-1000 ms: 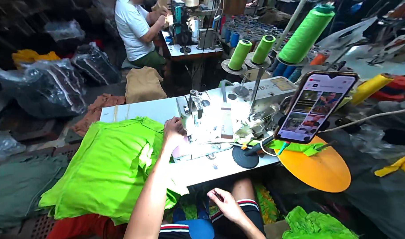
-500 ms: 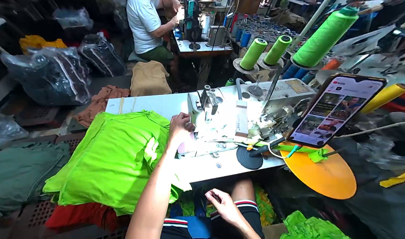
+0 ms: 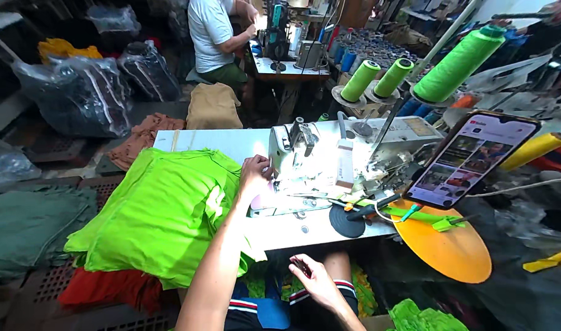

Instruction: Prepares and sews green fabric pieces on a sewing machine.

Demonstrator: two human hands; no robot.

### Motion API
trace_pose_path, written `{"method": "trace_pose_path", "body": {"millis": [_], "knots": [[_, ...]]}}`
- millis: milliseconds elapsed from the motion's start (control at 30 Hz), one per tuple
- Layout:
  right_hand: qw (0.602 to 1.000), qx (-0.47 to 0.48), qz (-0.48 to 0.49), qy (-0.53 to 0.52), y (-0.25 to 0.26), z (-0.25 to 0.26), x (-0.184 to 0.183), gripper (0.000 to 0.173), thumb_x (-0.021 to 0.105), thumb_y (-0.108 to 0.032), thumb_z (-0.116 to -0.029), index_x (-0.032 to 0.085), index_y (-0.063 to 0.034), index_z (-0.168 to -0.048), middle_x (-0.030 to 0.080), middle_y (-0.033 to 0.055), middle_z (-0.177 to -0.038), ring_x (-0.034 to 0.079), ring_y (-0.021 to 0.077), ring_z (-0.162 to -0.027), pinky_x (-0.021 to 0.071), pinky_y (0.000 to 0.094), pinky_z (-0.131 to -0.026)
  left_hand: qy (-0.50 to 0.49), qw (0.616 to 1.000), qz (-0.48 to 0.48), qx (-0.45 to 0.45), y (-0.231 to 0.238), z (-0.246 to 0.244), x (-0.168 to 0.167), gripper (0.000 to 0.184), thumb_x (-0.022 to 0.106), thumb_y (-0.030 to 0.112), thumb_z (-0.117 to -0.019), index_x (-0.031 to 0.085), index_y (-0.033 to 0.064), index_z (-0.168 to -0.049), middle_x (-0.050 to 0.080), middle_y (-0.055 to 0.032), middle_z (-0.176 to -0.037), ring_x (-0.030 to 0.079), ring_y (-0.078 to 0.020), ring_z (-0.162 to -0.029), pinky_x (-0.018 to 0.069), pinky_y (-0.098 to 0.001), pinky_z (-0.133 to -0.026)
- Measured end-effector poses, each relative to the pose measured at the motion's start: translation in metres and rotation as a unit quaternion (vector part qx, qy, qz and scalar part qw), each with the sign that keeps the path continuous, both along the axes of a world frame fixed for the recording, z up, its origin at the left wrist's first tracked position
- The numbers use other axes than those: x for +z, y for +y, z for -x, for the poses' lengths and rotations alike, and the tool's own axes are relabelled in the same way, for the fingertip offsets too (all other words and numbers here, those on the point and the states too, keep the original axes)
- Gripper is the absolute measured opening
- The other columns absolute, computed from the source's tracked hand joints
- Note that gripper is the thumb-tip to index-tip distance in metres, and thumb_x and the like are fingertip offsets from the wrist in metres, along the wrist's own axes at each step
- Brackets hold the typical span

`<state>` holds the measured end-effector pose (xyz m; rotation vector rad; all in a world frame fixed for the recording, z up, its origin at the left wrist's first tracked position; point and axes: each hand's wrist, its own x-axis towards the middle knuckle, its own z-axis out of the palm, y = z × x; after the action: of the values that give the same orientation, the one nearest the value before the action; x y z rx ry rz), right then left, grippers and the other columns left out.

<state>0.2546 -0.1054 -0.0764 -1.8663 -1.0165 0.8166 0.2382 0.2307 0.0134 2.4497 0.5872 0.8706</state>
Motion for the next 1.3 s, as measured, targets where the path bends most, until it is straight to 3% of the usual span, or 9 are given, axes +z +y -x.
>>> {"method": "trace_pose_path", "body": {"millis": [233,433,567,633,800,900,1133,1200,1300], "knots": [[0.999,-0.025,-0.006,-0.047,0.001,0.000,0.017,0.047,0.065,-0.048,-0.0974,0.062,-0.0114,-0.128,0.067,0.0008,-0.086,0.062,0.0093,-0.071,0.0552,0.0306,-0.068,0.018,1.000,0.005,-0.005,0.000,0.001,0.004,0.018,0.070,0.028,-0.0936,0.080,0.0133,-0.098,0.067,-0.0063,-0.120,0.058,-0.0286,-0.114,0.0442,-0.0510,-0.098],[0.985,-0.041,-0.076,-0.148,0.018,-0.009,0.054,0.039,0.058,-0.034,-0.1012,0.065,-0.0114,-0.132,0.071,0.0021,-0.097,0.065,0.0083,-0.080,0.0566,0.0293,-0.075,0.045,0.999,-0.011,-0.012,0.001,0.000,0.008,0.019,0.074,0.031,-0.0889,0.079,0.0145,-0.096,0.067,-0.0076,-0.118,0.058,-0.0295,-0.113,0.0443,-0.0514,-0.098],[0.953,-0.085,-0.113,-0.266,0.045,-0.014,0.073,0.040,0.061,-0.038,-0.1003,0.069,-0.0164,-0.133,0.074,0.0000,-0.101,0.068,0.0091,-0.082,0.0595,0.0324,-0.074,-0.020,0.997,0.077,0.016,-0.008,0.011,0.010,0.019,0.066,0.024,-0.0982,0.074,0.0075,-0.105,0.070,-0.0102,-0.113,0.064,-0.0259,-0.111,0.0519,-0.0498,-0.097],[0.940,-0.111,-0.109,-0.304,0.061,-0.016,0.081,0.040,0.060,-0.040,-0.0996,0.070,-0.0163,-0.130,0.074,0.0006,-0.102,0.070,0.0122,-0.086,0.0598,0.0374,-0.076,-0.041,0.988,0.136,0.065,-0.025,0.024,0.021,0.023,0.062,0.023,-0.1020,0.070,0.0037,-0.112,0.071,-0.0119,-0.108,0.070,-0.0234,-0.100,0.0570,-0.0476,-0.092],[0.905,-0.126,-0.163,-0.373,0.114,-0.014,0.090,0.037,0.056,-0.031,-0.1027,0.069,-0.0099,-0.130,0.074,0.0077,-0.114,0.072,0.0212,-0.100,0.0600,0.0422,-0.087,-0.194,0.955,0.142,0.174,-0.067,0.055,0.019,0.035,0.070,0.015,-0.0951,0.061,-0.0055,-0.122,0.074,-0.0122,-0.095,0.072,-0.0161,-0.084,0.0597,-0.0342,-0.081],[0.876,-0.157,-0.162,-0.425,0.142,-0.008,0.089,0.036,0.056,-0.028,-0.1009,0.070,-0.0066,-0.127,0.074,0.0113,-0.109,0.074,0.0277,-0.093,0.0610,0.0463,-0.078,-0.262,0.936,0.148,0.182,-0.088,0.067,0.018,0.042,0.073,0.009,-0.0930,0.056,-0.0072,-0.127,0.071,-0.0114,-0.096,0.070,-0.0120,-0.082,0.0601,-0.0287,-0.077],[0.899,-0.140,-0.150,-0.387,0.164,-0.004,0.092,0.035,0.053,-0.024,-0.1016,0.071,-0.0088,-0.127,0.073,0.0133,-0.103,0.073,0.0298,-0.086,0.0602,0.0476,-0.072,-0.281,0.940,0.113,0.159,-0.122,0.077,0.011,0.022,0.071,0.005,-0.0918,0.063,-0.0079,-0.108,0.066,-0.0155,-0.108,0.066,-0.0096,-0.084,0.0577,-0.0223,-0.075],[0.895,-0.154,-0.190,-0.373,0.151,-0.006,0.084,0.029,0.054,-0.021,-0.1002,0.074,-0.0111,-0.120,0.076,0.0089,-0.103,0.074,0.0262,-0.089,0.0603,0.0478,-0.074,-0.270,0.944,0.120,0.144,-0.131,0.083,0.006,0.026,0.070,0.005,-0.0918,0.061,-0.0086,-0.113,0.067,-0.0144,-0.105,0.067,-0.0100,-0.085,0.0579,-0.0236,-0.076],[0.946,-0.160,-0.172,-0.224,0.100,-0.006,0.072,0.031,0.054,-0.027,-0.1043,0.071,-0.0106,-0.125,0.075,0.0041,-0.110,0.073,0.0153,-0.097,0.0614,0.0405,-0.084,-0.177,0.964,0.188,0.060,-0.165,0.106,0.001,0.024,0.066,0.008,-0.0915,0.065,-0.0058,-0.112,0.070,-0.0093,-0.100,0.068,-0.0099,-0.087,0.0594,-0.0271,-0.079]]}}
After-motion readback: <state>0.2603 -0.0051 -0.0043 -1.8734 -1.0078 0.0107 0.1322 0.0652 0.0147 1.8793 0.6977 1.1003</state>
